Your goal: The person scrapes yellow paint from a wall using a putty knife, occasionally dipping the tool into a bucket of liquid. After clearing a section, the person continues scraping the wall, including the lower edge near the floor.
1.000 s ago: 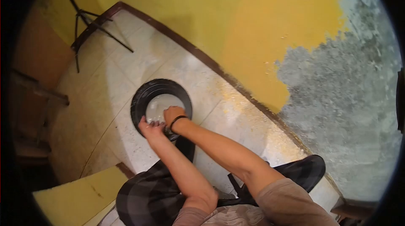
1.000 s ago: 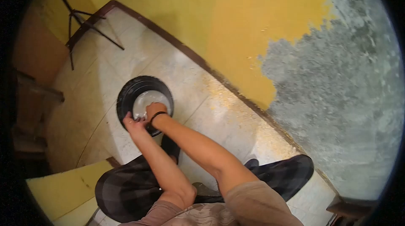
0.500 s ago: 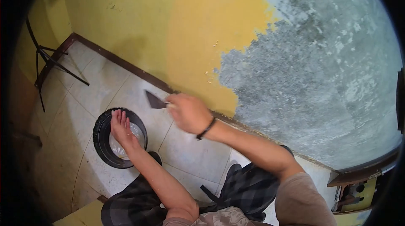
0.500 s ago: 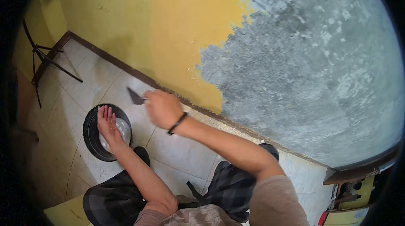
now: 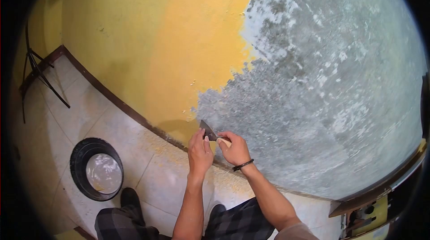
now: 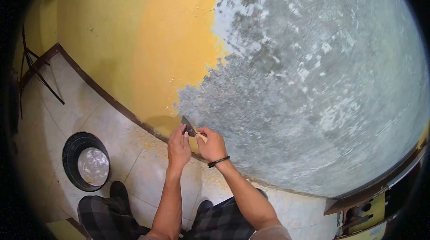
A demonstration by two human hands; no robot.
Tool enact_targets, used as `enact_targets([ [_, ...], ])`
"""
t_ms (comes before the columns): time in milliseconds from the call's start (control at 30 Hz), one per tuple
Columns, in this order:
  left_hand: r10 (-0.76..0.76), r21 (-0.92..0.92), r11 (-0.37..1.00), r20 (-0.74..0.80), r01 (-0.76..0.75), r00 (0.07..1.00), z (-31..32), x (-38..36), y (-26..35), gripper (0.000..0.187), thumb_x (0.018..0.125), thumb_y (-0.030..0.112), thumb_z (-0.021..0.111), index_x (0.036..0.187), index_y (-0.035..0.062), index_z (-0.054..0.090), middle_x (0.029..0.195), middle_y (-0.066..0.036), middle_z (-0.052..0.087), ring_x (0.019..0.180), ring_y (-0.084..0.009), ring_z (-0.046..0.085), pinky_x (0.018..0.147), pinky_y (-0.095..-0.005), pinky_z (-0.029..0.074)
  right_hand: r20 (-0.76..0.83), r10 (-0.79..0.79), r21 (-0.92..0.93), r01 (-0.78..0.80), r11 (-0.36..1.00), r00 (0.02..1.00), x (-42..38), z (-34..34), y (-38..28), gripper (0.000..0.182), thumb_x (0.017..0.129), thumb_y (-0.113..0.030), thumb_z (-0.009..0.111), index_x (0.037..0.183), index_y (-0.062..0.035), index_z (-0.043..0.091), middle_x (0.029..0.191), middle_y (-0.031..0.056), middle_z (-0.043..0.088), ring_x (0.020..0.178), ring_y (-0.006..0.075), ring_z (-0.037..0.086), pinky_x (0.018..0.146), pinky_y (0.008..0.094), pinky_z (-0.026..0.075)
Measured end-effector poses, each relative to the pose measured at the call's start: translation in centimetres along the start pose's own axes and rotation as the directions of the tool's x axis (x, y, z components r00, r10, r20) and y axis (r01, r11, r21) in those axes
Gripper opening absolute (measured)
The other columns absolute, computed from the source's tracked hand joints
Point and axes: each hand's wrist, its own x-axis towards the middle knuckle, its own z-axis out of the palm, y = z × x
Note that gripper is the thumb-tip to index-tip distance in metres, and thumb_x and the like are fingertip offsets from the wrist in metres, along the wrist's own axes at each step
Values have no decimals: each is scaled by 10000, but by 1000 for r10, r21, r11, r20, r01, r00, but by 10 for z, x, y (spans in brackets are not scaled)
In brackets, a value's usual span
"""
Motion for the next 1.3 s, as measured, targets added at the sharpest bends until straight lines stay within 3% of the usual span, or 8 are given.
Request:
enact_targets([
  [100, 144, -61, 987, -55, -147, 988, 26, -6, 16, 421, 815, -44, 469, 1235, -56, 453, 1280, -252, 457, 1156, -421, 443, 970, -457, 366, -166, -121, 0, 123, 992, 979, -1, -12, 15, 235, 808, -94, 630, 1023, 0, 621, 828, 125, 671, 728, 183, 653, 640, 281, 506],
  [167, 221, -69, 972, -37, -223, 975, 28, -4, 33, 477, 806, -58, 451, 1280, -65, 401, 1311, -265, 418, 1196, -428, 413, 993, -476, 343, -172, 46, 229, -6, 973, 984, -5, -28, 15, 227, 837, -95, 614, 1049, -15, 616, 751, 50, 636, 612, 93, 578, 515, 234, 470],
  [200, 238, -58, 970, -2, -237, 971, 27, -2, 41, 519, 799, -66, 440, 1311, -71, 358, 1339, -265, 385, 1251, -421, 361, 1029, -478, 308, -138, 83, 225, -51, 973, 987, -8, -42, 3, 263, 815, -99, 625, 1055, 6, 607, 888, 140, 664, 810, 173, 640, 715, 280, 491],
  [433, 437, -131, 885, -102, -447, 894, 42, 51, 99, 573, 751, -61, 516, 1309, -41, 387, 1320, -240, 412, 1237, -401, 389, 1015, -446, 351, -183, -100, 167, 131, 977, 978, -8, -94, -30, 357, 836, -52, 581, 1184, 3, 528, 1027, 131, 570, 760, 154, 604, 698, 249, 482],
  [600, 451, 17, 869, -440, -495, 777, 60, 80, 117, 426, 678, -61, 573, 1103, -40, 585, 1058, -166, 597, 987, -337, 581, 827, -398, 482, 157, 76, 627, -159, 762, 985, 11, -123, -57, 481, 849, -23, 548, 1308, -56, 407, 934, 49, 485, 604, 66, 499, 414, 185, 368],
  [700, 474, 57, 857, -476, -512, 741, 67, 89, 122, 393, 705, -20, 578, 1096, -57, 580, 1025, -176, 602, 944, -333, 597, 796, -391, 511, 231, 111, 663, -240, 709, 967, 18, -138, -66, 460, 870, -65, 554, 1306, -60, 407, 907, 31, 492, 568, 63, 470, 403, 177, 329],
  [933, 505, 37, 832, -465, -554, 727, 67, 96, 143, 276, 755, 23, 566, 1014, -70, 586, 939, -168, 605, 815, -308, 614, 706, -346, 531, 53, 208, 622, -195, 758, 977, 11, -142, -83, 398, 881, -73, 549, 1261, -29, 436, 798, 21, 484, 503, 54, 431, 364, 184, 281],
  [1300, 513, 107, 844, -448, -526, 732, 53, 113, 146, 238, 774, 17, 556, 998, -60, 580, 904, -156, 597, 776, -294, 596, 683, -334, 526, 80, 202, 598, -209, 774, 976, 30, -145, -99, 366, 844, -46, 583, 1189, 29, 489, 819, 45, 480, 465, 56, 452, 339, 188, 294],
])
